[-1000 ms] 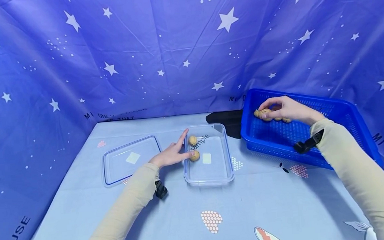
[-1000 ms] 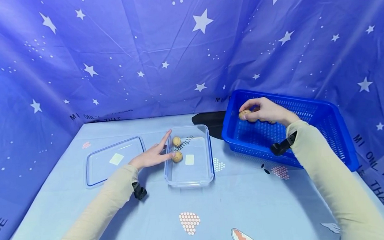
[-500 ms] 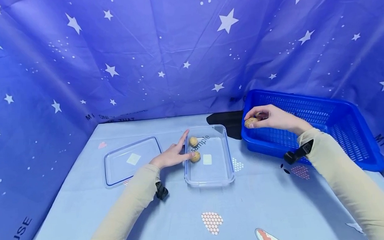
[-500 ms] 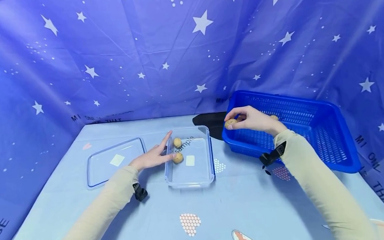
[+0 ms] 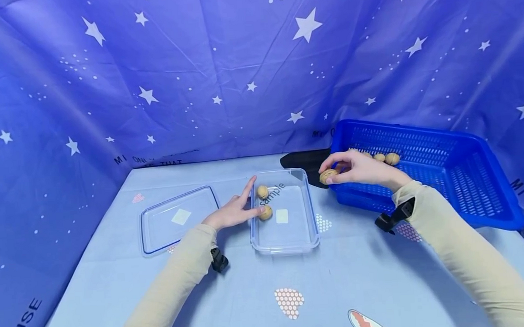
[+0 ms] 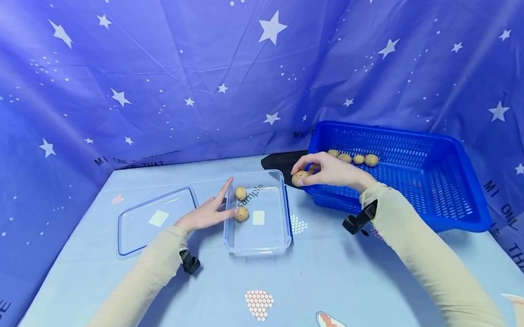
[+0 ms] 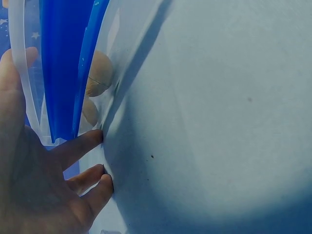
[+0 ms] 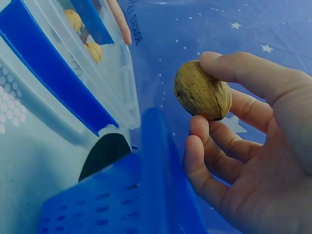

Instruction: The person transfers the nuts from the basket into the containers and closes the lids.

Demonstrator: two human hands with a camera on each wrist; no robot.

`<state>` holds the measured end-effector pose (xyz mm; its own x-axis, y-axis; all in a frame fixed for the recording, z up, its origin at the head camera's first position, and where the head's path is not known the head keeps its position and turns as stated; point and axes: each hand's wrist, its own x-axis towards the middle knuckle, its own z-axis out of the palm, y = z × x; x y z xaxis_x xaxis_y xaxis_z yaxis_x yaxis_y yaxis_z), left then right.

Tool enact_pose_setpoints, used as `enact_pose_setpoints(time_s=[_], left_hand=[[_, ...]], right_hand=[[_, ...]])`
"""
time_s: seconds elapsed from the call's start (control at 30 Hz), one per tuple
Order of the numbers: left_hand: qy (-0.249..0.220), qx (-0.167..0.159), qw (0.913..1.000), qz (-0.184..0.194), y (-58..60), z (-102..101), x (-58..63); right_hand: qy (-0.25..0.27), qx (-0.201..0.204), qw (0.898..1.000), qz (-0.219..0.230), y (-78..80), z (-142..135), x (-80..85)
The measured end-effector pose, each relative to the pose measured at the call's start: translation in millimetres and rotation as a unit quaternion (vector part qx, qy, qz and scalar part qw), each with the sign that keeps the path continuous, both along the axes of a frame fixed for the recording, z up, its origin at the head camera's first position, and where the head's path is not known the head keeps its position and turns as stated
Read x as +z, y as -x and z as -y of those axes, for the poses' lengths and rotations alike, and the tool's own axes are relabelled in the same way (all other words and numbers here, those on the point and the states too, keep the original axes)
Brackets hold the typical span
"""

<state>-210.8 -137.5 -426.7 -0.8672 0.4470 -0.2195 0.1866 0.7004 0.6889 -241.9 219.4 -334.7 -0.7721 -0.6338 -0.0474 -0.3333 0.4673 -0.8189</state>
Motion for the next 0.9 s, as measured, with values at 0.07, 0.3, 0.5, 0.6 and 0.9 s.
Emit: enact_pose_setpoints(time_s=[0.07, 0.3, 0.5, 0.6, 0.9], left_hand=[[0.000, 0.002, 1.0000, 0.001, -0.6, 0.2, 0.1], [-0.003, 0.004, 1.0000, 0.003, -1.7, 0.3, 1.8], [-0.003, 0.003, 1.0000, 0.001, -1.1, 0.6, 3.3], [-0.004, 0.003, 1.0000, 0.000, -0.6, 0.8, 3.2], [-0.003, 0.001, 1.0000, 0.002, -1.2, 0.9, 2.7]], right_hand=[[0.004, 0.013, 1.000, -0.006, -0.9, 3.2, -1.4], [-0.009, 0.028, 0.999, -0.018, -7.9, 14.2, -4.3], [-0.016, 0.038, 0.998, -0.044, -12.5, 22.1, -6.8], [-0.016, 0.047, 0.998, -0.046, -15.2, 26.5, -7.0], [-0.012, 0.083, 0.996, -0.040, -24.4, 42.6, -10.0]])
